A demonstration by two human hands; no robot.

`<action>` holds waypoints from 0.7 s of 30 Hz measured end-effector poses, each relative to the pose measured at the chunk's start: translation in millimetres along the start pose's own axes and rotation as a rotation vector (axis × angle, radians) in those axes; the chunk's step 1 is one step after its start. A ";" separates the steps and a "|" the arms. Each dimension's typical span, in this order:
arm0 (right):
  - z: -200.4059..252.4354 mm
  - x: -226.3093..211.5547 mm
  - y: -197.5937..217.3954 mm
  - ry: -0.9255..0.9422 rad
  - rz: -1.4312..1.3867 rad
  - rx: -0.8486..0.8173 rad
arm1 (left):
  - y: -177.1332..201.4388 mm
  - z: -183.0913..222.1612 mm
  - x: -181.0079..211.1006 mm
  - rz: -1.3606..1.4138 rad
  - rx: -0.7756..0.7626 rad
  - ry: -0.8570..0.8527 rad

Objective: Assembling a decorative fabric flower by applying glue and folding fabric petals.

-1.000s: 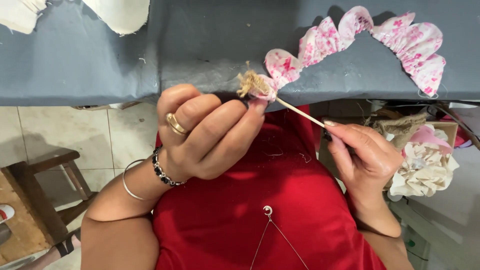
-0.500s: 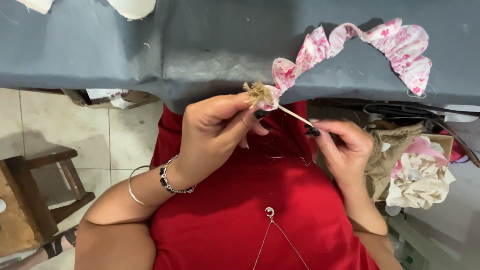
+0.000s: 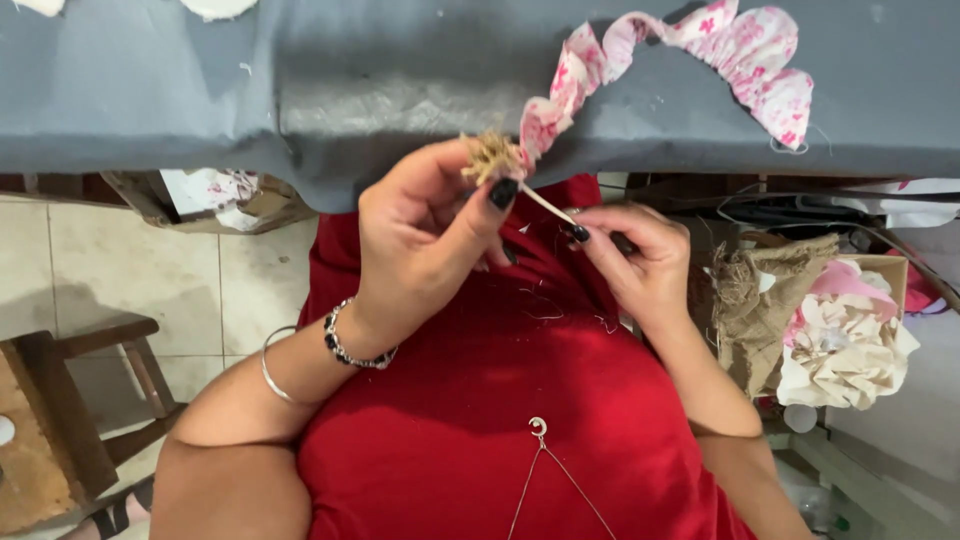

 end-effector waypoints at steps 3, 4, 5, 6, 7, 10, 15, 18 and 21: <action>-4.9 -6.3 -4.5 0.023 -0.014 0.000 | 0.1 -0.9 -5.2 0.043 0.016 0.051; -6.0 -8.0 -4.8 0.019 -0.012 0.000 | -0.8 -0.7 -2.5 0.046 0.019 0.014; -8.7 -9.7 -5.2 0.020 -0.011 0.003 | -1.8 -1.7 0.8 0.048 0.021 -0.028; -9.8 -9.8 -4.9 0.028 -0.008 0.007 | -2.6 -2.1 1.2 0.050 0.018 -0.037; -11.0 -10.5 -4.5 0.045 -0.001 0.006 | -2.7 -2.5 0.9 0.067 0.030 -0.027; -20.5 -26.8 4.1 0.124 0.057 -0.009 | -1.3 -2.0 2.4 0.079 0.044 -0.053; -66.0 -82.9 27.1 0.484 0.061 0.083 | 3.1 -0.5 9.3 0.042 0.045 -0.136; -99.2 -127.3 23.9 0.584 0.313 -0.031 | 4.9 -1.8 14.7 -0.061 0.047 -0.204; -124.9 -138.2 14.7 0.516 0.273 -0.272 | 7.4 -3.0 22.0 -0.246 0.065 -0.263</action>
Point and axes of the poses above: each hand's wrist, its own z-axis away from the middle knuckle, its own y-axis out of the back of the hand, x = y × z, the point moved 5 cm from there along -z, towards the middle knuckle, and after that the axes turned 8 degrees about x, right-handed, at the moved point
